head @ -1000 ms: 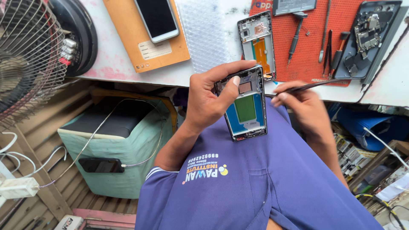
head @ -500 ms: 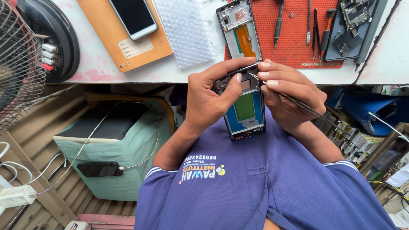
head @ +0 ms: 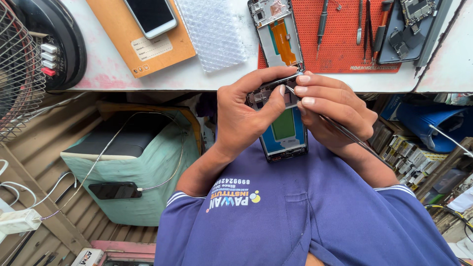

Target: The person uses tweezers to remove small components from two disassembled smartphones on a workbench. They transfer a small part from one phone to the other, then continue adjusting internal components with the tweezers.

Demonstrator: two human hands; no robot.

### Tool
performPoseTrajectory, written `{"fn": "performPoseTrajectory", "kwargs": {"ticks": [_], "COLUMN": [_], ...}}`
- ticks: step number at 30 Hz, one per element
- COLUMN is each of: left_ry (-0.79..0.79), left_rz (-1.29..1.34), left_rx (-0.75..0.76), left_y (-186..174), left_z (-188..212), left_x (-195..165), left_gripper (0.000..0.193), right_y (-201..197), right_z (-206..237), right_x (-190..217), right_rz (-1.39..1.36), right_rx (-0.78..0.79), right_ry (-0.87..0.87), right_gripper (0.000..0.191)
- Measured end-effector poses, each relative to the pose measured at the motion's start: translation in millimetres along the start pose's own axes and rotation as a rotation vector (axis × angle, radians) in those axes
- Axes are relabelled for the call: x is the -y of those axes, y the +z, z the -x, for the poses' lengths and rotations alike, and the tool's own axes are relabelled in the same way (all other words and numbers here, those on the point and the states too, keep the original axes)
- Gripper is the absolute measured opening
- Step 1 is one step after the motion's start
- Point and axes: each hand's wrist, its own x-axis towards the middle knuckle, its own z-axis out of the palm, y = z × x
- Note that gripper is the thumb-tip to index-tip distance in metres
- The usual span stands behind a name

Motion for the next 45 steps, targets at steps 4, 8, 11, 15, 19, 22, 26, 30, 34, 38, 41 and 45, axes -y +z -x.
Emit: {"fn": "performPoseTrajectory", "kwargs": {"ticks": [4,8,11,15,19,22,26,30,34,38,41,45], "left_ry": [-0.002,0.0,0.004,-0.001,-0.003,-0.005,-0.017,-0.008,0.013,0.015,0.013,0.005], "left_rz": [-0.01,0.008,0.025,0.034,0.034,0.034,0.048,0.031,0.019,0.007,0.033,0.02], "left_rx": [-0.021,-0.03,-0.031,-0.034,-0.042,-0.036,-0.009,-0.007,-0.001,-0.013,-0.007,-0.009], "left_y": [0.8,2.4,3.3,4.7,6.3,6.6,5.3,5.5,3.9,3.4,2.8,2.9], "left_z": [4.0,6.3,6.7,10.3,11.6,12.3,14.4,16.6,18.4,20.3,21.6,23.4], "left_x": [-1.5,-2.1,-1.4,-2.0,-2.3,-2.2,-2.7,-3.7,-5.1,-6.0,-6.5,-6.9], "left_gripper": [0.026,0.026,0.025,0.025,0.025,0.025,0.028,0.029,0.029,0.029,0.029,0.029], "right_y": [0.7,0.4,2.3,1.4,4.3,5.6,4.8,5.0,6.4,7.8,8.8,10.0], "right_z": [0.9,2.1,2.7,5.9,6.8,8.0,11.3,13.2,13.3,13.9,14.4,15.1], "right_x": [4.4,5.5,3.6,4.2,0.8,-1.4,-0.6,1.7,3.9,6.2,6.7,6.7], "right_rz": [0.005,-0.002,-0.007,-0.007,0.014,0.008,-0.009,0.016,0.021,0.021,0.017,0.029], "right_rx": [0.011,0.021,0.002,0.006,-0.03,-0.04,-0.049,-0.043,-0.048,-0.05,-0.051,-0.053], "right_ry": [0.006,0.013,-0.005,-0.014,-0.066,-0.081,-0.077,-0.075,-0.067,-0.06,-0.066,-0.084], "right_gripper": [0.026,0.025,0.024,0.024,0.024,0.024,0.024,0.024,0.024,0.023,0.023,0.023]}}
